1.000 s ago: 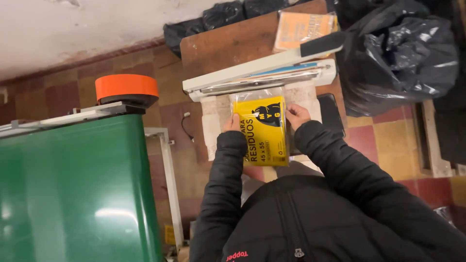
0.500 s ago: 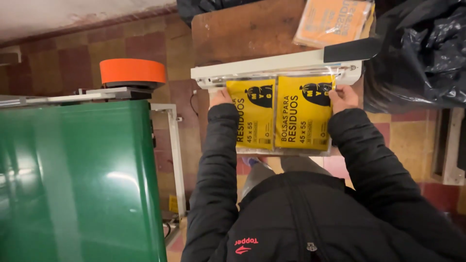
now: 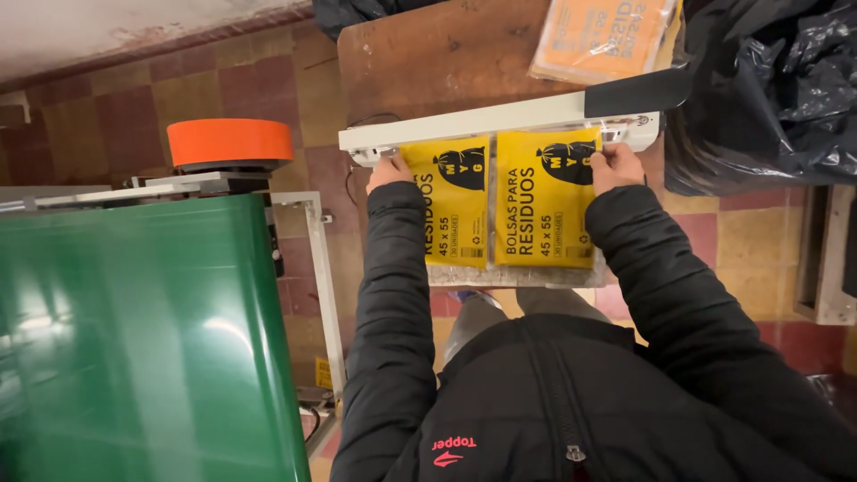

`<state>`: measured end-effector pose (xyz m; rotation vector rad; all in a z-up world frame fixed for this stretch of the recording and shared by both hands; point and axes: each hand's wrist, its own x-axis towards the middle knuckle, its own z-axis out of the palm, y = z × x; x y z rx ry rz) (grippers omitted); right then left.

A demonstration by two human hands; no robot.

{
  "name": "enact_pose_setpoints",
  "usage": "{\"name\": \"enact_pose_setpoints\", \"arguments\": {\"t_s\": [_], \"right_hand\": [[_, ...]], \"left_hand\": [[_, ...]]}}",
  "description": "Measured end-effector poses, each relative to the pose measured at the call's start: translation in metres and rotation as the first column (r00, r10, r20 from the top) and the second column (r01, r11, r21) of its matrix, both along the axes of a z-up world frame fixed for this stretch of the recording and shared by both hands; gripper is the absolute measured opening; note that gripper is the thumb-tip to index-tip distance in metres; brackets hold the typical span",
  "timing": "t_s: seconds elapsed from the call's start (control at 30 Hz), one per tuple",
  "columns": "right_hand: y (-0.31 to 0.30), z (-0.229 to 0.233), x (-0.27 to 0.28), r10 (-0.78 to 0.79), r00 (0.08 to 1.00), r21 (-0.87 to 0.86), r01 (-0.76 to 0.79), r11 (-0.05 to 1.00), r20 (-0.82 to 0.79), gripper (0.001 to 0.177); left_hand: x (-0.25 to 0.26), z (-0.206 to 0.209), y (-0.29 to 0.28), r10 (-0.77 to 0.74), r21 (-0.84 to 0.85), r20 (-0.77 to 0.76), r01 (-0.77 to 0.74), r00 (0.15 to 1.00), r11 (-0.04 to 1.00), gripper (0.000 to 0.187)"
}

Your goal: Folding black plastic bags and sealing them into yellow product packaging using a heat sealer.

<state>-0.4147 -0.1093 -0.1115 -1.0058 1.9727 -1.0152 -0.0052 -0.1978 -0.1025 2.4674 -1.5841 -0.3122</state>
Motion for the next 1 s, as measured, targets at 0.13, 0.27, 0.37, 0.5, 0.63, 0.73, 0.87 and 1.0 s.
{"name": "enact_pose_setpoints", "arguments": {"t_s": [0.13,0.27,0.37,0.5,0.63,0.73,0.87,1.0], "right_hand": [[0.010,0.088,0.025,0.087,0.938,-0.131,-0.138,0.982,-0.336,0.041],[0.008,0.109,0.051,0.408,0.661,0.012,-0.517,0.856,-0.630,0.060],[0.006,0.114,0.080,0.495,0.488,-0.019,-0.726,0.688,-0.718,0.072],[-0.002,0.110,0.089,0.542,0.336,0.066,-0.803,0.592,-0.770,0.084],[0.000,0.113,0.088,0.553,0.274,0.113,-0.817,0.566,-0.787,0.086],[0.001,0.136,0.088,0.523,0.342,-0.014,-0.847,0.532,-0.781,0.079],[-0.041,0.226,0.076,0.397,0.451,-0.239,-0.845,0.478,-0.799,0.059],[-0.087,0.248,0.054,0.248,0.338,-0.105,-0.756,0.646,-0.908,0.044]], "left_hand": [[-0.015,0.058,0.016,-0.031,0.027,0.099,0.028,0.995,0.999,0.041],[-0.060,0.056,0.051,-0.295,0.085,0.062,0.290,0.953,0.953,0.041],[-0.100,0.088,0.077,-0.511,0.008,0.121,0.514,0.851,0.858,0.077],[-0.110,0.084,0.075,-0.482,0.048,0.105,0.479,0.870,0.876,0.097],[-0.108,0.074,0.074,-0.458,0.028,0.118,0.458,0.881,0.889,0.094],[-0.108,0.075,0.077,-0.465,0.038,0.123,0.464,0.877,0.885,0.093],[-0.130,0.082,0.078,-0.471,0.077,0.119,0.465,0.874,0.882,0.096],[-0.173,0.081,0.097,-0.715,0.013,0.023,0.715,0.698,0.699,0.098]]}}
